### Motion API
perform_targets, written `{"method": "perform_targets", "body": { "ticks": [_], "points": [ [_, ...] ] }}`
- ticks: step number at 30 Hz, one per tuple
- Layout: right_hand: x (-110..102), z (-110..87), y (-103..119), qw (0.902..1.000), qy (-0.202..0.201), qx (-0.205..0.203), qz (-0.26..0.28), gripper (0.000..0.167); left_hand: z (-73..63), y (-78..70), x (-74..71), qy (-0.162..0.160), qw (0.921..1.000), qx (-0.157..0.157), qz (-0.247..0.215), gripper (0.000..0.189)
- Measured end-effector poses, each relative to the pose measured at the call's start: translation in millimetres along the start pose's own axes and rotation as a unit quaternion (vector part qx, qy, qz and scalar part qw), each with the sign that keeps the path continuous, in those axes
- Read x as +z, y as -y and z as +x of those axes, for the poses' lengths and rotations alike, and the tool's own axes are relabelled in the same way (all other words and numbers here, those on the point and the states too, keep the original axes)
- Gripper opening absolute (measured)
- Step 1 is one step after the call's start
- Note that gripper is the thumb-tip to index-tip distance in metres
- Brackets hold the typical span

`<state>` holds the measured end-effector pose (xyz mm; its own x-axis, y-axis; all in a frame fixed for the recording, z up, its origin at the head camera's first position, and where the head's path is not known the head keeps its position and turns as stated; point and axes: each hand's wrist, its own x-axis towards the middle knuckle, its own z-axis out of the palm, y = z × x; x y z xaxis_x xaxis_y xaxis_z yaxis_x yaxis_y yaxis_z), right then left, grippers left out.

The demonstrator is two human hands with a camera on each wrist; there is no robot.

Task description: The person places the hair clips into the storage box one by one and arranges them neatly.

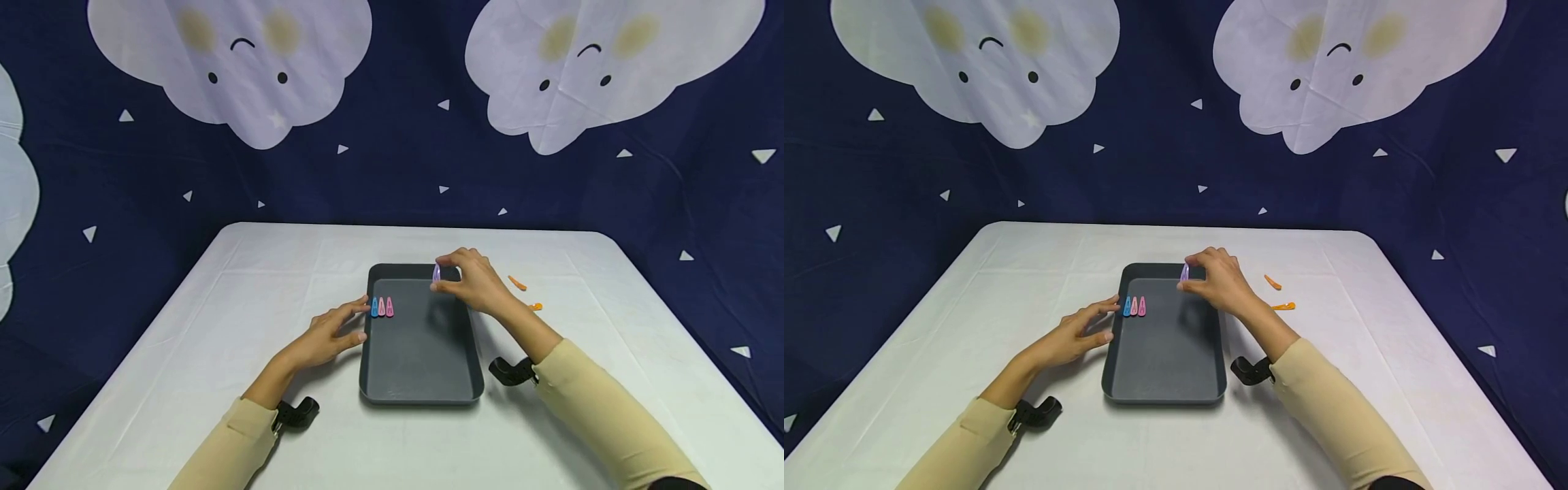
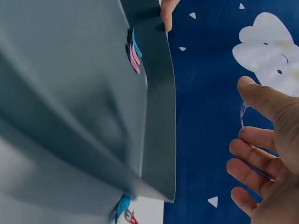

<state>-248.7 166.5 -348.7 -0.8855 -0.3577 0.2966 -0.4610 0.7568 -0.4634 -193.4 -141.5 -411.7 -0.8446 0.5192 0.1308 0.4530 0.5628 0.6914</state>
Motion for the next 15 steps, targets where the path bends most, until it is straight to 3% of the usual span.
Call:
{"method": "perform_targets", "body": {
  "ticks": [15],
  "points": [
    [23,16.8,18,0.9997,0.016,-0.019,0.006,0.053,-0.2,-1.7,-1.1,0.003,1.0,-0.005,-0.005,0.052]
  ]
}}
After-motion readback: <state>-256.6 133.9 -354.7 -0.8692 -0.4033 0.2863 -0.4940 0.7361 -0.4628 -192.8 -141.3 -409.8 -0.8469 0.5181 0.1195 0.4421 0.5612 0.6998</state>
